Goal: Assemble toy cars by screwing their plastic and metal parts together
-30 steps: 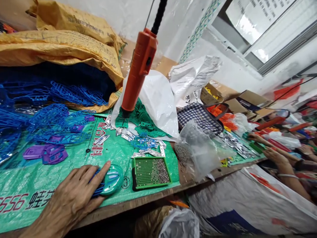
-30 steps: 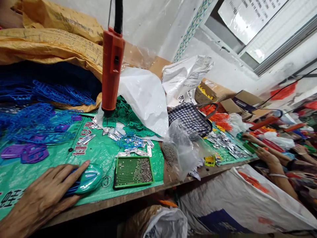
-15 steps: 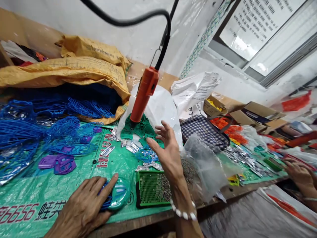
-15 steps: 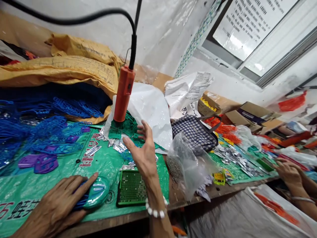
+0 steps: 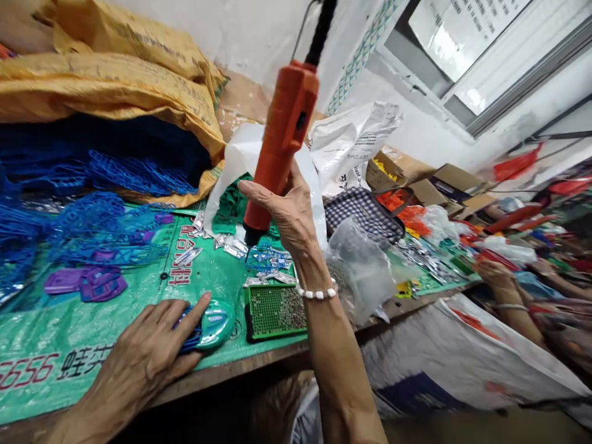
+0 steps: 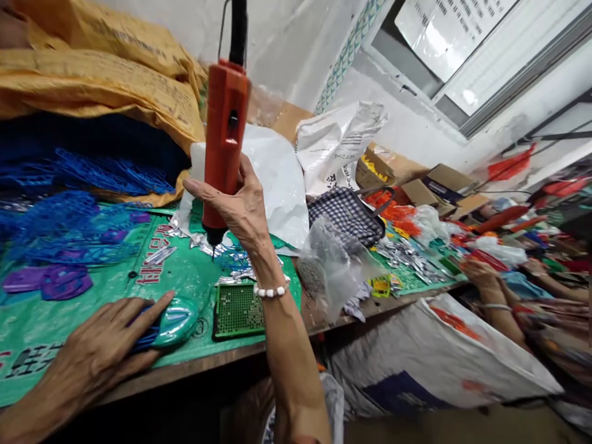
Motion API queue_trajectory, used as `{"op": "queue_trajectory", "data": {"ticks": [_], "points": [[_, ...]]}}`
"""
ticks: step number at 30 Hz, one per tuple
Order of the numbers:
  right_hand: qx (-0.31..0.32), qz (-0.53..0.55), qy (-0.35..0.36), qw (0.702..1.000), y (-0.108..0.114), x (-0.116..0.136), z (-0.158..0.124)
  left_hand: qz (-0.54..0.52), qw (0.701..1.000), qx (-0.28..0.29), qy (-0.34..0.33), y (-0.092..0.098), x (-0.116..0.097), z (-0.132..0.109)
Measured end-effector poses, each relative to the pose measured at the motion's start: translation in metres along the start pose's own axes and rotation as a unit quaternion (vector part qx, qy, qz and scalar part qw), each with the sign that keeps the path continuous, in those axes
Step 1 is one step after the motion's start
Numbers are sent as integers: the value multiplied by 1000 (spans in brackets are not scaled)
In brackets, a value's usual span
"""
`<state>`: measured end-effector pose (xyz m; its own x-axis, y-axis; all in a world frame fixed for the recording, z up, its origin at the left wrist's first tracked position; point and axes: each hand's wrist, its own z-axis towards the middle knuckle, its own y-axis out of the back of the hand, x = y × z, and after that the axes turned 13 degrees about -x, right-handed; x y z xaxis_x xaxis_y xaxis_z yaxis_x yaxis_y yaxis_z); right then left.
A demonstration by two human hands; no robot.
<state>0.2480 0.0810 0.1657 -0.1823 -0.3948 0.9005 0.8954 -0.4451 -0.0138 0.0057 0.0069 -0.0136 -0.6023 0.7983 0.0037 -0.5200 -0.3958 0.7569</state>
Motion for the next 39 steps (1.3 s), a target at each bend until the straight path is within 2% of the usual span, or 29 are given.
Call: {"op": "queue_trajectory", "data": {"ticks": [3,5,8,11,17,23,31,36,39], "points": [[-10,37,-37,999,29,16,-24,-10,1000,-1,1,3,1,2],[-44,26,-55,997,48,21,-40,-10,1000,-2,6,7,0,5],[-107,17,-42,993,71,15,-62,-5,1000,0,-1,12,-1,8],[-139,18,-37,989,84,-2,-79,1,1000,10,-6,13,1,6],[-171,-29,-28,984,81,-20,-97,21,998,60,6,11,4,-2],[-172,1,-33,985,77,-22,-94,29,998,51,-8,10,5,-1],[-164,-20,-28,986,76,-26,-97,41,998,54,-16,9,10,-6],[-174,-34,-58,982,76,-25,-97,39,997,68,7,9,8,-6],[-179,-35,-52,982,77,-29,-98,23,998,51,18,9,7,-8]]}}
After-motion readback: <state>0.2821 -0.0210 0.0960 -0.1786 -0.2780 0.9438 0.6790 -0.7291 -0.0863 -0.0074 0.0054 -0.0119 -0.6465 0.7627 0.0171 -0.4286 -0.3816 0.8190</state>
